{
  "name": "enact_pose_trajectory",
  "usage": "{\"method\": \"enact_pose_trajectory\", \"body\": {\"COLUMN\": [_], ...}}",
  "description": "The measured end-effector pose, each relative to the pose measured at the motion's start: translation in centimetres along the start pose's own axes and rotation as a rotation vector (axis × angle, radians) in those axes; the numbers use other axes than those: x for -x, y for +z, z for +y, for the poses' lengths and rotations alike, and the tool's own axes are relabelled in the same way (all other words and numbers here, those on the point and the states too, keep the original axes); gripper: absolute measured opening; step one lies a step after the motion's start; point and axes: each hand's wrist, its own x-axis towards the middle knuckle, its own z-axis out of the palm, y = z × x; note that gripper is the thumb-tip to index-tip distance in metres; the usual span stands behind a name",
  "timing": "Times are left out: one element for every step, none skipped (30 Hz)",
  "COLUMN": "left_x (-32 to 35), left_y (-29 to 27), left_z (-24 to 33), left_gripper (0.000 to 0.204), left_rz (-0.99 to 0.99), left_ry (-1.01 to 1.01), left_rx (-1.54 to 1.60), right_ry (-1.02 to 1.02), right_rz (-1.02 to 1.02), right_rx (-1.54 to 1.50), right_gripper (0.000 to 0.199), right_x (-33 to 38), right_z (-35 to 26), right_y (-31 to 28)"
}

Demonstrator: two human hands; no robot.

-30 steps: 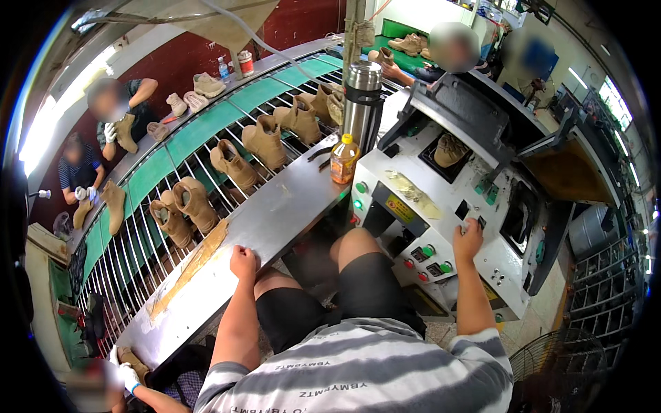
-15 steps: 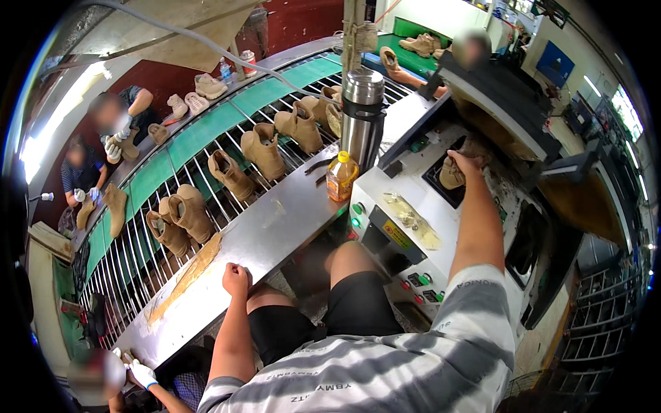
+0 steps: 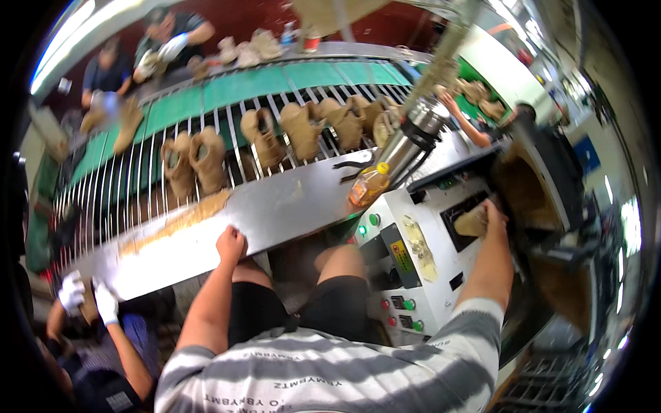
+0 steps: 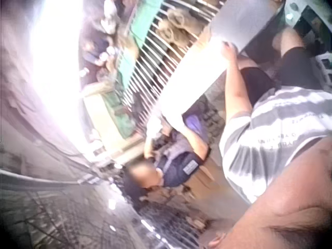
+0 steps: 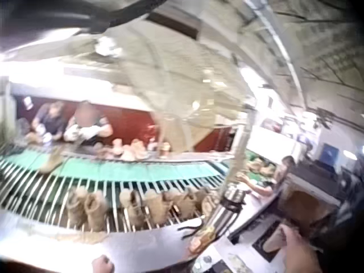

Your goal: The person takes shoe uppers from a conveyor belt, places them into a heating machine to soften materials, and returns them to the conveyor.

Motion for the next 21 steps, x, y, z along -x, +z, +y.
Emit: {"method": "enact_pose_trajectory", "body": {"left_x": [-0.3,-0.8,-1.6,-2.2,-2.4,-2.5,-2.4,-2.0,-1.4,-0.7,0.5,2.1,3.8,5.5,6.9,8.8,9.9,10.3,10.5,10.1,10.3], "left_y": [-0.5,-0.6,0.3,1.4,0.8,-0.2,-0.3,-0.1,0.3,0.5,0.5,-0.4,-0.9,-1.2,-1.5,-0.6,0.3,1.0,-2.1,-3.9,-4.4], "left_z": [0.5,0.1,0.0,0.1,-0.9,-2.0,-2.2,-2.8,-2.6,-0.7,2.2,5.8,8.5,11.2,13.8,16.1,17.9,20.2,23.0,24.5,25.8], "left_gripper": [0.013,0.014,0.015,0.016,0.017,0.018,0.019,0.02,0.021,0.023,0.026,0.029,0.034,0.04,0.045,0.049,0.049,0.06,0.075,0.087,0.08], "left_rz": [-0.037,-0.084,-0.18,-0.258,-0.284,-0.298,-0.326,-0.387,-0.452,-0.595,-0.742,-0.823,-0.908,-0.996,-1.004,-1.067,-1.126,-1.283,-1.319,-1.314,-1.243], "left_ry": [-0.061,-0.108,-0.13,-0.122,-0.161,-0.206,-0.234,-0.3,-0.361,-0.409,-0.456,-0.431,-0.408,-0.384,-0.211,-0.23,-0.132,-0.017,0.001,0.024,-0.178], "left_rx": [0.007,0.012,0.036,0.102,0.106,0.096,0.111,0.214,0.33,0.503,0.68,0.788,0.906,1.005,0.987,1.037,1.189,1.376,1.428,1.597,1.886], "right_ry": [0.006,0.001,-0.011,-0.025,-0.021,-0.029,-0.044,-0.059,-0.075,-0.093,-0.111,-0.19,-0.179,-0.167,-0.179,-0.192,-0.212,-0.268,-0.325,-0.345,-0.457], "right_rz": [0.044,0.084,0.112,0.153,0.182,0.191,0.13,0.077,0.032,0.07,0.11,0.01,-0.066,-0.146,-0.213,-0.296,-0.385,-0.43,-0.468,-0.529,-0.587], "right_rx": [-0.064,-0.13,-0.099,-0.063,-0.218,-0.291,-0.443,-0.584,-0.721,-0.769,-0.814,-0.833,-0.879,-0.925,-1.03,-1.133,-1.195,-1.24,-1.278,-1.33,-1.316], "right_gripper": [0.089,0.081,0.066,0.054,0.051,0.05,0.055,0.058,0.061,0.06,0.058,0.059,0.06,0.06,0.061,0.061,0.06,0.061,0.061,0.064,0.069], "right_x": [-0.7,-1.3,-4.7,-7.5,-7.0,-4.4,-2.1,1.4,5.0,8.0,10.4,12.0,14.1,16.4,19.1,22.4,26.8,30.0,32.9,37.3,39.8], "right_z": [0.4,0.1,1.9,3.6,3.3,1.3,0.4,-1.3,-2.8,-2.9,-2.3,-0.8,-0.3,-0.1,0.1,-0.6,-2.1,-2.6,-2.7,-3.8,-4.3], "right_y": [-1.2,-2.4,-5.9,-10.6,-9.9,-7.5,-7.8,-7.4,-7.4,-8.1,-8.9,-9.5,-9.3,-8.3,-6.8,-4.5,-2.1,0.3,2.6,5.4,8.5]}}
